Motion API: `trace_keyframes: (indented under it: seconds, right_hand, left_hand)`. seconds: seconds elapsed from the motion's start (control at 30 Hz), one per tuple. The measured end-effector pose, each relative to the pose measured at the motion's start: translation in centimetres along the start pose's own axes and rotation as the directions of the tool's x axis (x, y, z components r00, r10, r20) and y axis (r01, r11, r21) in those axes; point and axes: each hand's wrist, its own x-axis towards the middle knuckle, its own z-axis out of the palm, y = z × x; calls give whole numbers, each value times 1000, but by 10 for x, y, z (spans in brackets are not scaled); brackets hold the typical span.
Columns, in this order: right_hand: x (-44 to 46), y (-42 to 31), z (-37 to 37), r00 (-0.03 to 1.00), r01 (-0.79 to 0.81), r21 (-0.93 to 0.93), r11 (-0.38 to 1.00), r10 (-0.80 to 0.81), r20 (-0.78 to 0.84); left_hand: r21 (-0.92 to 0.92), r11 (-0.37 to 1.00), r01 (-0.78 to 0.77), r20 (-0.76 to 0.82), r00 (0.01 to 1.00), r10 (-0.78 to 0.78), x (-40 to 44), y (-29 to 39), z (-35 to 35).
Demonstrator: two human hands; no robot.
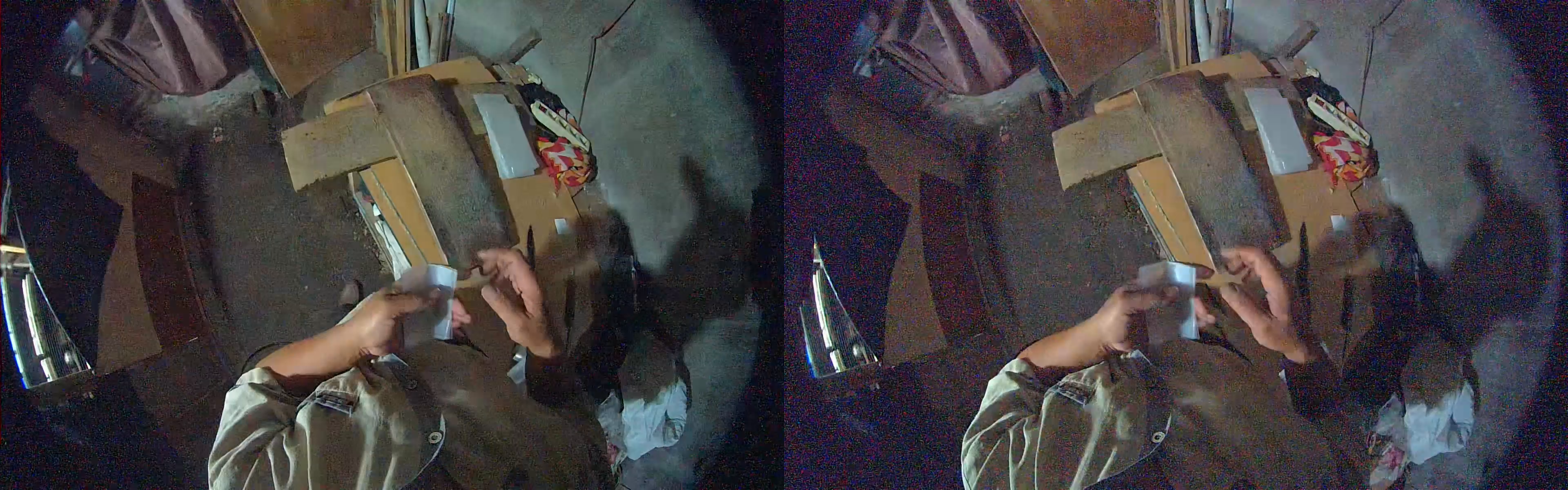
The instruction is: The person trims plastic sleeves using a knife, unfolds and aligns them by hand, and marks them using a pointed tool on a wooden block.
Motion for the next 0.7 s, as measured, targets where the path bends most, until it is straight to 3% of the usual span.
trace_keyframes:
  seconds: [0.03, 0.07, 0.13, 0.2, 0.3, 0.4, 0.47, 0.53, 0.57, 0.67, 0.7]
  right_hand:
    - [7, -3, 3, 993, 114, -94, 989, -115, -7]
    - [9, -4, 8, 994, 110, -94, 989, -112, -10]
    - [11, -7, 16, 990, -13, 103, 995, -2, 139]
    - [15, -8, 19, 974, -84, 192, 978, 41, 222]
    - [22, -9, 22, 956, 253, -100, 962, -233, 180]
    - [18, -5, 19, 967, 212, -135, 968, -187, 175]
    - [17, -6, 17, 961, 234, -144, 962, -206, 187]
    - [14, -12, 16, 955, 254, -152, 955, -223, 196]
    - [11, -19, 17, 982, 94, -70, 993, -81, 172]
    - [10, -19, 15, 974, -115, 3, 993, 112, 196]
    - [12, -10, 14, 974, 87, -52, 995, -73, 216]
  left_hand:
    - [88, 996, 4, 37, 999, -8, -1, 5, 9]
    - [88, 996, 9, 37, 999, -12, -3, 6, 14]
    - [121, 989, 79, -116, 991, -65, -7, 5, 22]
    - [190, 980, 58, -81, 996, -44, -8, 4, 18]
    - [138, 983, 117, -130, 987, -99, -10, -4, 4]
    - [72, 995, 73, -60, 996, -69, -14, 0, 14]
    - [14, 995, 103, -153, 983, -100, -12, -7, 9]
    - [43, 995, 94, -135, 987, -88, -13, -6, 13]
    - [73, 994, 81, -117, 990, -72, -13, -5, 15]
    - [154, 984, 88, -55, 995, -80, -7, -8, 6]
    - [155, 984, 89, -55, 995, -81, -9, -9, 8]
